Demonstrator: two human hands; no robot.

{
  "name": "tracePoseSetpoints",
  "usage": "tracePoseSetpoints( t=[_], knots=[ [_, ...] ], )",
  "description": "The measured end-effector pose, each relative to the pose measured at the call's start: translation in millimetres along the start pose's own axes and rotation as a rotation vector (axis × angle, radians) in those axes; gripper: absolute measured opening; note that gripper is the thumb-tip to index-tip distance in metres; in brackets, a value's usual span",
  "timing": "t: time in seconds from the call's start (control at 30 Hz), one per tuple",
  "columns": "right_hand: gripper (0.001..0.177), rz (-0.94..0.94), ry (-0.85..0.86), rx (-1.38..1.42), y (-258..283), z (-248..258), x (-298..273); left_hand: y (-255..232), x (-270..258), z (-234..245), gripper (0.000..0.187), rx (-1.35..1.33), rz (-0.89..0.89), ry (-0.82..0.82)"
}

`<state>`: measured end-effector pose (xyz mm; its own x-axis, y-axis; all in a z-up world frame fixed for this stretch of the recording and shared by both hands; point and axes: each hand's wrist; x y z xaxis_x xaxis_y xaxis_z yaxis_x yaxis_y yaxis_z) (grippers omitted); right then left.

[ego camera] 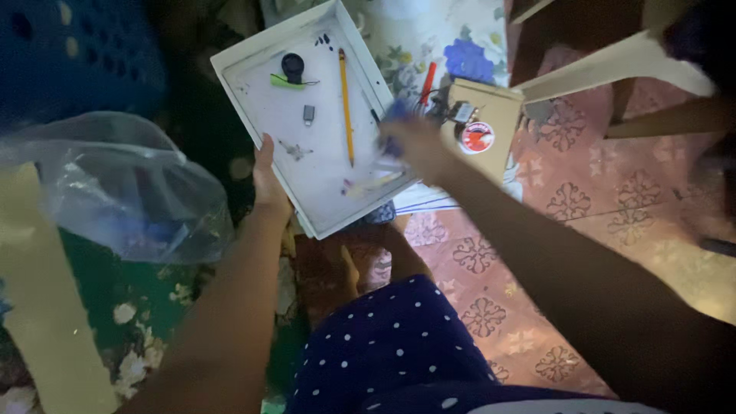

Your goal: The person sorts through a cluttered pile of items on a table, placing clothes into a blue laundry basket and organizing various small objects like a keyboard, mouse, and stationery into a white box. The person also moves a plastic bag and a cardboard box.

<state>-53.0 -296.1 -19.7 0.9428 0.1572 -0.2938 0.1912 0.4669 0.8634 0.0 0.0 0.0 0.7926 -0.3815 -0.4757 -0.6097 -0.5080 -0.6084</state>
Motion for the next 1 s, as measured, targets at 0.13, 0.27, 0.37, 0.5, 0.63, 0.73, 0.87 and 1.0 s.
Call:
tracePoseSetpoints(
  t=[0.13, 0.27, 0.37, 0.5, 0.63, 0.73, 0.87, 1.0],
  knots=[
    [0.035, 0.012, -0.208, 0.117, -62.2, 52.4, 23.9, -14.3, -3.4, 23.2, 0.082, 0.046, -0.027, -0.028],
    [0.037, -0.398, -0.261, 0.614, -118.1, 39.1, 73.8, -12.8, -10.9, 36.1, 0.081, -0.024, -0.044, 0.008],
    [0.033, -0.435, -0.226, 0.312, -138.4, 23.9, 98.7, -12.4, -6.0, 34.4, 0.080, 0.018, 0.001, -0.106],
    [0.022, -0.307, -0.203, 0.224, -109.6, 19.0, 103.5, -15.0, -12.6, 24.4, 0.082, 0.173, 0.069, -0.241],
    [0.018, 0.202, -0.595, -0.436, -21.5, 1.3, 77.8, -21.4, -14.9, 10.6, 0.083, 0.066, -0.059, -0.050],
    [0.021, 0.271, -0.160, -0.375, 44.3, -36.4, 43.7, -20.3, -18.3, 7.8, 0.081, 0.046, -0.066, -0.107],
    [0.030, 0.332, -0.082, -0.758, 93.7, -61.6, 22.0, -19.5, -18.7, 7.9, 0.076, 0.006, -0.091, -0.143],
    [0.026, -0.166, 0.031, -0.430, 104.2, -63.6, 29.2, -30.2, -30.5, 13.3, 0.074, 0.079, -0.155, -0.097]
  ],
)
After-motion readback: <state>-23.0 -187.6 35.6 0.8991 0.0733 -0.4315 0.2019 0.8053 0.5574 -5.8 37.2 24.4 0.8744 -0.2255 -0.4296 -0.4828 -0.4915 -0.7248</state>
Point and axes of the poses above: each hand's wrist, its own x-axis towards the middle knuckle, its own z-axis out of the back of the hand, y = z × x, and after that the axes turned 11 degrees about y, right-handed
